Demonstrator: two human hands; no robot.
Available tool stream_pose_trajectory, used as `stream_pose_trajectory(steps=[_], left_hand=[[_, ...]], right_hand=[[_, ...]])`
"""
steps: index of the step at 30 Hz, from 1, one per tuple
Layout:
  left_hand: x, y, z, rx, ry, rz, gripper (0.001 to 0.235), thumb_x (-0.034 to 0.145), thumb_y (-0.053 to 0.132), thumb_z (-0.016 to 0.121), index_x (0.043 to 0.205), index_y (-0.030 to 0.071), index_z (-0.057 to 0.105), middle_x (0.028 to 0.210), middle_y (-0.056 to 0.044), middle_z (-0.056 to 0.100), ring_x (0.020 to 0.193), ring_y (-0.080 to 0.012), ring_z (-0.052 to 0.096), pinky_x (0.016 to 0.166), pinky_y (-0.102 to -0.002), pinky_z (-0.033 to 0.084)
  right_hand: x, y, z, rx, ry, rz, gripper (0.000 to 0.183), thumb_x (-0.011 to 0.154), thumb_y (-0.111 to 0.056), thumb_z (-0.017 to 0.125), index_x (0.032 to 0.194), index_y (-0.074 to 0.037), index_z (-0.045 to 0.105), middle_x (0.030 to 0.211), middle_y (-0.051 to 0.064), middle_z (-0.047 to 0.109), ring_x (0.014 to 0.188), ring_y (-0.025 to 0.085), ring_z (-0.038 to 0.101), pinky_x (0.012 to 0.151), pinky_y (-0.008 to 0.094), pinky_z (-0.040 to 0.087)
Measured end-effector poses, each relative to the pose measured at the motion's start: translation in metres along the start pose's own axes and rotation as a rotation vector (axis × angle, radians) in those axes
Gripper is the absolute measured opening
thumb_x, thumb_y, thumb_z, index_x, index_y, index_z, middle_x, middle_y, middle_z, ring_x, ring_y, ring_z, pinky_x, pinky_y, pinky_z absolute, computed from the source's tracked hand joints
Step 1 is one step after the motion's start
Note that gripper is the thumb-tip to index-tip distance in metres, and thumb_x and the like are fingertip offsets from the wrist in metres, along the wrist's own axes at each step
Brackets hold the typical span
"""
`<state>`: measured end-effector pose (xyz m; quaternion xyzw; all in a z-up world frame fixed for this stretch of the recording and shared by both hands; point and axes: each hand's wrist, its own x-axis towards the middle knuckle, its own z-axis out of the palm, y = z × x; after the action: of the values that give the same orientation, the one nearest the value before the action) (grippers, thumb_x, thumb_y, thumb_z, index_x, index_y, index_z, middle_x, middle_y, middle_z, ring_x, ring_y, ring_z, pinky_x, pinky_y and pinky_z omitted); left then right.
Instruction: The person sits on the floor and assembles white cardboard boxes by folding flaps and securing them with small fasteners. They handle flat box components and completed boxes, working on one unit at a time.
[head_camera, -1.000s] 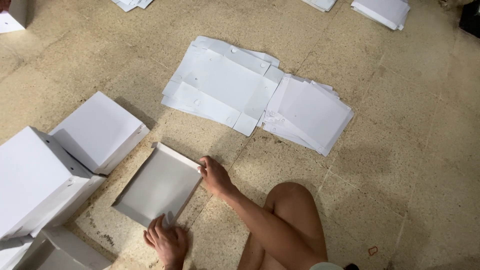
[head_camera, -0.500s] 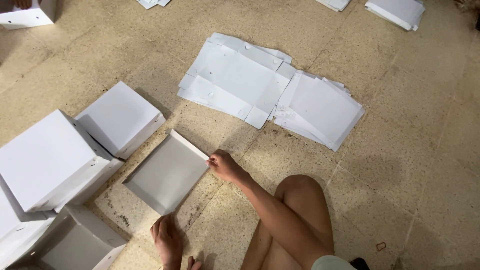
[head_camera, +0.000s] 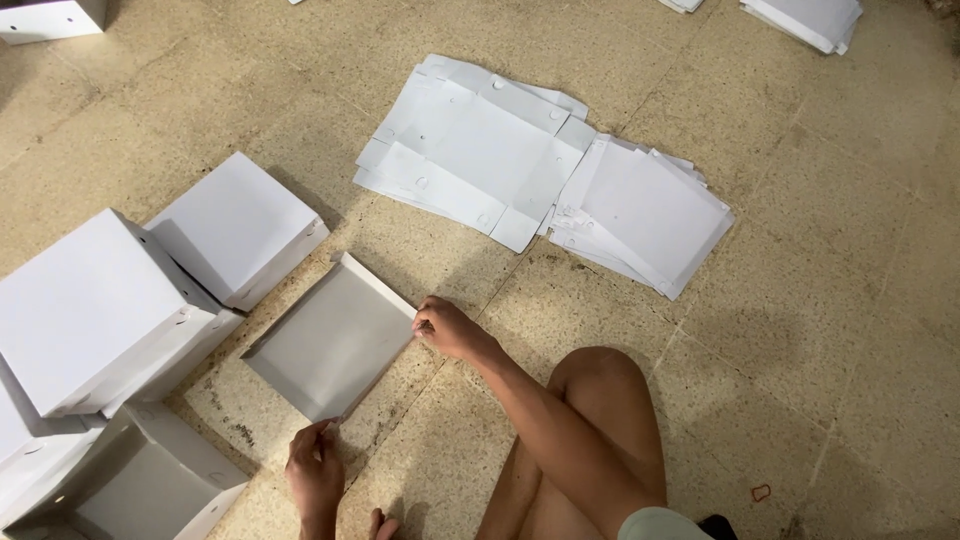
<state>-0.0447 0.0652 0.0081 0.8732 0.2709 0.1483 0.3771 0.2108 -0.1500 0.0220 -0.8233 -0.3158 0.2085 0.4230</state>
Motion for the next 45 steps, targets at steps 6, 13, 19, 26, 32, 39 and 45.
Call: stream_pose_trajectory(steps=[6,13,19,26,32,39,45], left_hand=[[-0.013,0.019,0.007,-0.042,0.184,-0.138,0.024,0.101,0.031,0.067,0.113,0.011,0.073,0.101,-0.007,0.071,0.089,-0.0178,0.068,0.076,-0.032,0.055],[-0.011,0.019,0.008,-0.139,0.243,-0.106,0.017,0.095,0.019,0.077,0.109,0.010,0.078,0.104,-0.004,0.075,0.084,-0.0107,0.068,0.067,-0.023,0.056],[-0.009,0.002,0.019,-0.048,0.236,-0.032,0.018,0.093,0.010,0.078,0.111,0.011,0.077,0.113,-0.007,0.076,0.069,-0.0103,0.068,0.046,-0.020,0.053],[-0.004,-0.009,0.027,-0.051,0.309,0.167,0.026,0.089,-0.004,0.077,0.112,0.009,0.077,0.108,-0.007,0.067,0.096,-0.0179,0.065,0.073,-0.027,0.059],[-0.006,0.009,0.027,-0.041,0.360,0.107,0.044,0.089,-0.006,0.073,0.131,0.005,0.066,0.116,-0.012,0.057,0.092,-0.0213,0.064,0.079,-0.035,0.058],[-0.010,0.018,0.015,-0.105,0.359,-0.072,0.032,0.089,0.002,0.079,0.120,-0.001,0.072,0.108,-0.013,0.075,0.093,-0.0210,0.072,0.085,-0.031,0.061],[-0.012,-0.020,0.037,0.393,0.361,0.021,0.007,0.086,0.031,0.077,0.091,0.033,0.082,0.113,0.021,0.073,0.106,-0.0032,0.063,0.074,-0.021,0.057]], right_hand=[[-0.002,-0.004,-0.001,-0.038,0.024,0.028,0.005,0.094,-0.002,0.067,0.096,0.000,0.070,0.104,0.011,0.060,0.097,0.025,0.061,0.084,0.036,0.054],[-0.001,-0.006,-0.001,-0.056,0.035,0.010,0.007,0.092,-0.001,0.069,0.097,0.002,0.072,0.104,0.013,0.065,0.097,0.025,0.064,0.086,0.036,0.056],[0.000,0.000,0.002,-0.064,0.056,-0.045,0.016,0.090,0.000,0.068,0.105,0.000,0.073,0.106,0.014,0.067,0.099,0.026,0.065,0.090,0.036,0.055],[-0.001,-0.007,0.005,-0.055,0.035,-0.042,0.019,0.088,-0.001,0.070,0.107,-0.003,0.072,0.109,0.012,0.066,0.100,0.025,0.065,0.089,0.035,0.054],[-0.004,-0.017,-0.001,-0.033,0.045,-0.059,0.022,0.089,0.000,0.069,0.110,-0.003,0.072,0.102,0.013,0.069,0.087,0.023,0.066,0.076,0.033,0.055],[-0.010,-0.044,-0.010,0.052,0.008,0.027,0.064,0.089,0.002,0.068,0.149,-0.011,0.046,0.101,0.011,0.072,0.088,0.020,0.072,0.078,0.029,0.063],[-0.015,-0.045,-0.002,0.071,0.047,0.125,0.049,0.092,-0.003,0.068,0.138,-0.006,0.052,0.118,0.019,0.067,0.100,0.027,0.070,0.083,0.035,0.060]])
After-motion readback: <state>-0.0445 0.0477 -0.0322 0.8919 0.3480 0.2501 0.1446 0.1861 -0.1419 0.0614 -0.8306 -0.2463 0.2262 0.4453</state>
